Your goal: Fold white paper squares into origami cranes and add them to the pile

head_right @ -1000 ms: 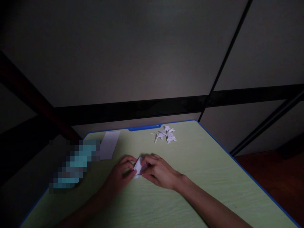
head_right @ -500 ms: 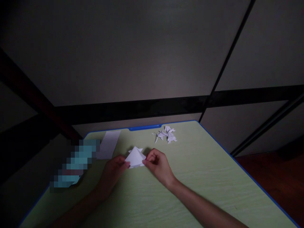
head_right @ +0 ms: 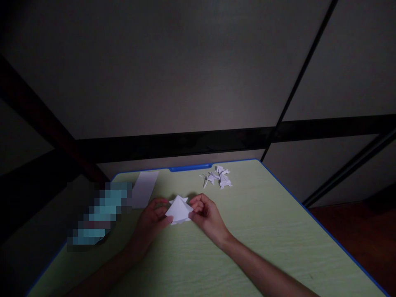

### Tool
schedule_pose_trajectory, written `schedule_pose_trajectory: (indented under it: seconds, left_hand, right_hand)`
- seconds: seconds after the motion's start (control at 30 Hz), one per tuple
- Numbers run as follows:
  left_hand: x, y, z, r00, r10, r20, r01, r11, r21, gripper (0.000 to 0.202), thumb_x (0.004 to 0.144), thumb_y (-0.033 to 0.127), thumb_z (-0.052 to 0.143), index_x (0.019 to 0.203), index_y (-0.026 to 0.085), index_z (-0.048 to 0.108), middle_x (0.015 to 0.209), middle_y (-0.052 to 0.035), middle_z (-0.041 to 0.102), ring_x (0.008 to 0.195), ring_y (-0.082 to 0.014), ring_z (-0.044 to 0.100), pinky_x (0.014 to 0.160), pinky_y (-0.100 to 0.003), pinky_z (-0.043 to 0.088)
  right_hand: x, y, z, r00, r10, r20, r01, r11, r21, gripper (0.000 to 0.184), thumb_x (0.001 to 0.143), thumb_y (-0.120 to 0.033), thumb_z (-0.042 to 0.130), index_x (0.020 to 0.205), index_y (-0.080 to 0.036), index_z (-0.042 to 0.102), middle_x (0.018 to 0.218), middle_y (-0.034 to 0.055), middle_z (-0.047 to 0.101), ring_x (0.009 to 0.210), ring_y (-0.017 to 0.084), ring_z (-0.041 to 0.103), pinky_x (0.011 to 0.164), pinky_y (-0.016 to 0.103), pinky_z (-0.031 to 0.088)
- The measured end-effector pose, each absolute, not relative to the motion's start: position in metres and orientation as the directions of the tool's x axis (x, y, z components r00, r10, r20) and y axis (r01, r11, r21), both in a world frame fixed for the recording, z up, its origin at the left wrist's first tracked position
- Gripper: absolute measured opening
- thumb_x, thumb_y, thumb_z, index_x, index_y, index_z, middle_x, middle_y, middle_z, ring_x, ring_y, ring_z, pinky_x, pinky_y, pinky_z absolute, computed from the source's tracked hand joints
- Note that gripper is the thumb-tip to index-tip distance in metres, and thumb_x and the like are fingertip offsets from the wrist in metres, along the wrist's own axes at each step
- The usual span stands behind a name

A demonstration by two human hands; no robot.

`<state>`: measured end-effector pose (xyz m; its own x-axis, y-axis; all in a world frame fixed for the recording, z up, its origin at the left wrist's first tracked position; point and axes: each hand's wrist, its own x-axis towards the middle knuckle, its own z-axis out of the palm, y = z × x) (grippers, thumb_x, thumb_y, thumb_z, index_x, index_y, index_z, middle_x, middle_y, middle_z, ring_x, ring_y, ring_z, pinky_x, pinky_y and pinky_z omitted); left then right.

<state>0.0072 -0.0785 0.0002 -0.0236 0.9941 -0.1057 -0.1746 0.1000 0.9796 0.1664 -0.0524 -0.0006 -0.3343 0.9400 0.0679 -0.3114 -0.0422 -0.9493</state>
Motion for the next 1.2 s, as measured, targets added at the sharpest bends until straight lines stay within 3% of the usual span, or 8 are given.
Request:
schedule_pose_trajectory:
  seconds: [0.27, 0.43, 0.57, 0.67, 1.03, 1.2]
  left_hand:
    - [0.0063, -0.0765, 0.0023, 0.029, 0.996, -0.085, -0.138, 0.088, 0.987, 0.043, 0.055, 0.015, 0.063, 0.093, 0.015, 0.044, 0.054, 0.0055, 0.051, 0.054, -0.0132, 0.054, 0.051, -0.021, 0.038]
    - [0.0058, -0.0767, -0.0005, 0.049, 0.996, -0.069, -0.118, 0.074, 0.990, 0.042, 0.056, 0.017, 0.062, 0.095, 0.014, 0.045, 0.055, 0.0048, 0.051, 0.054, -0.0128, 0.053, 0.050, -0.020, 0.037]
    - [0.0054, -0.0768, -0.0031, 0.072, 0.996, -0.055, -0.092, 0.061, 0.994, 0.042, 0.056, 0.016, 0.062, 0.096, 0.014, 0.046, 0.055, 0.0053, 0.051, 0.052, -0.0114, 0.050, 0.049, -0.020, 0.036]
    - [0.0055, -0.0770, -0.0035, 0.070, 0.996, -0.058, -0.074, 0.063, 0.995, 0.043, 0.057, 0.015, 0.062, 0.097, 0.014, 0.047, 0.055, 0.0058, 0.050, 0.052, -0.0111, 0.050, 0.051, -0.020, 0.037]
    - [0.0052, -0.0787, -0.0003, 0.116, 0.992, -0.058, -0.082, 0.067, 0.994, 0.041, 0.058, 0.020, 0.063, 0.096, 0.014, 0.048, 0.054, 0.0050, 0.051, 0.053, -0.0116, 0.051, 0.051, -0.020, 0.036]
    - [0.0058, -0.0779, 0.0050, 0.025, 0.998, -0.052, -0.095, 0.054, 0.994, 0.029, 0.067, 0.033, 0.055, 0.089, 0.014, 0.054, 0.054, 0.0036, 0.053, 0.051, -0.0114, 0.051, 0.051, -0.021, 0.037]
  right_hand:
    - [0.1714, -0.0503, 0.0001, -0.431, 0.897, 0.101, -0.361, -0.069, -0.930, 0.025, 0.058, -0.013, 0.065, 0.080, -0.016, 0.054, 0.061, -0.0036, 0.051, 0.056, 0.008, 0.046, 0.052, 0.019, 0.033]
    - [0.1725, -0.0464, 0.0001, -0.428, 0.902, 0.063, -0.368, -0.110, -0.923, 0.026, 0.064, -0.024, 0.063, 0.087, -0.015, 0.056, 0.066, -0.0017, 0.054, 0.055, 0.008, 0.047, 0.046, 0.018, 0.033]
    - [0.1686, -0.0464, 0.0032, -0.465, 0.885, 0.029, -0.224, -0.087, -0.971, 0.023, 0.064, -0.033, 0.065, 0.070, -0.013, 0.056, 0.049, -0.0064, 0.045, 0.043, 0.004, 0.038, 0.041, 0.017, 0.028]
    - [0.1667, -0.0473, 0.0046, -0.517, 0.856, 0.012, -0.178, -0.093, -0.980, 0.028, 0.062, -0.038, 0.066, 0.062, -0.013, 0.054, 0.046, -0.0062, 0.047, 0.041, 0.004, 0.039, 0.041, 0.017, 0.029]
    - [0.1677, -0.0455, 0.0030, -0.507, 0.862, -0.030, -0.187, -0.144, -0.972, 0.024, 0.061, -0.032, 0.068, 0.060, -0.012, 0.054, 0.048, -0.0055, 0.051, 0.042, 0.004, 0.042, 0.042, 0.017, 0.031]
    - [0.1676, -0.0454, 0.0019, -0.506, 0.862, -0.035, -0.177, -0.144, -0.974, 0.024, 0.060, -0.032, 0.068, 0.060, -0.012, 0.055, 0.050, -0.0045, 0.052, 0.043, 0.004, 0.043, 0.043, 0.017, 0.031]
